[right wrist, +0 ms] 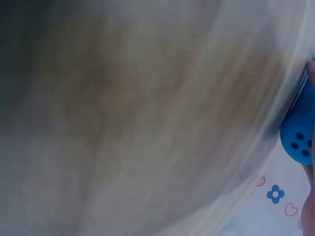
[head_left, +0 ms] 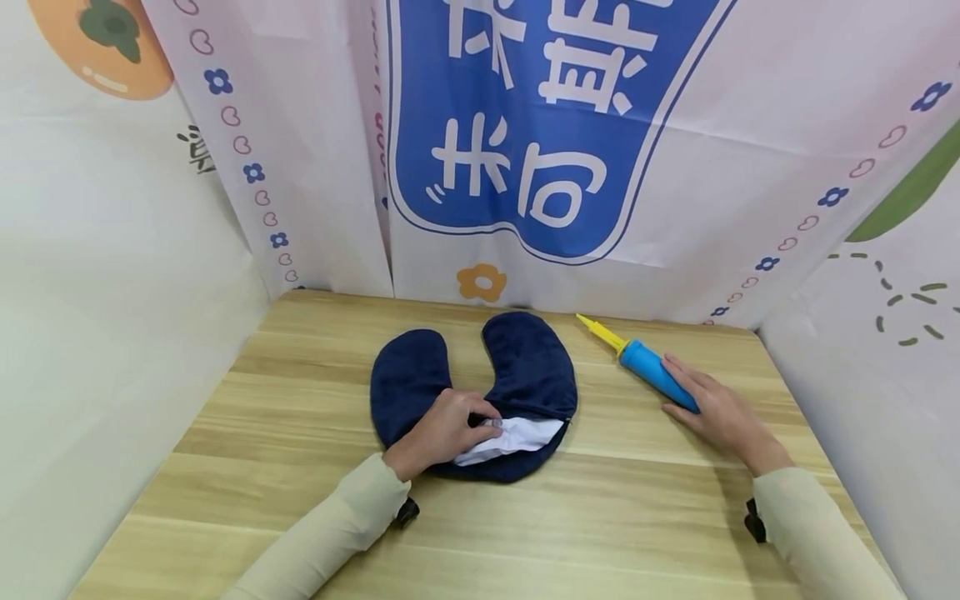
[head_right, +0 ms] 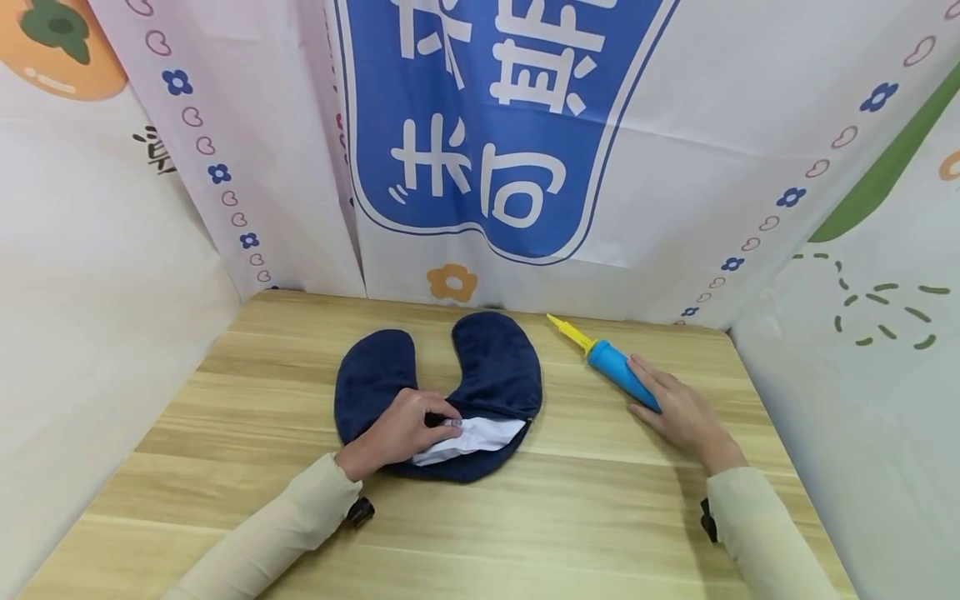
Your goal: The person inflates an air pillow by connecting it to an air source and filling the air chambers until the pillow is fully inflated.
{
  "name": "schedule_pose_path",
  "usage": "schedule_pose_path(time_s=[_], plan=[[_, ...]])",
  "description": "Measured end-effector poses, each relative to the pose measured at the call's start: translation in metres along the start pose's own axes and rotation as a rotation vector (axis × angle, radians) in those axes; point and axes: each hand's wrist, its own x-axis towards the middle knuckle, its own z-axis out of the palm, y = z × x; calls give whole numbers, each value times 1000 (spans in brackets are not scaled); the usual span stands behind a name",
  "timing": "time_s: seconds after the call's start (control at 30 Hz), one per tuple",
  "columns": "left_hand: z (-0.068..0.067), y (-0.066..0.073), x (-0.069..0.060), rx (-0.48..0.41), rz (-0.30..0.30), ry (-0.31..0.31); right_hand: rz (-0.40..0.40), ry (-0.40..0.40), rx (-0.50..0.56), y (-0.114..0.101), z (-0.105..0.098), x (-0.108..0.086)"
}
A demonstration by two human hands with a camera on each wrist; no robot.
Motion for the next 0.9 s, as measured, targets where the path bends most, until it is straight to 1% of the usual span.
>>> schedule_pose_path(time_s=[0.13,0.27,0.43,0.57,0.73,0.9], plan=[[1,0,0,-10,-7,-5,38,-19,17,-3,-2,3],[2,-1,2,-2,-3,-5,27,-4,20,-8,-9,4],[4,-4,4,10,-5,10,-46,58,-15,-18,-18,5],[6,-6,7,0,4,24,-99,117,-45,-31,-29,5],[7,-8,12,-32,9,30,-133,168,-48,-50,-49,3],[6,-9,17,-13,-3,34,-187,228,-39,-72,-73,3]])
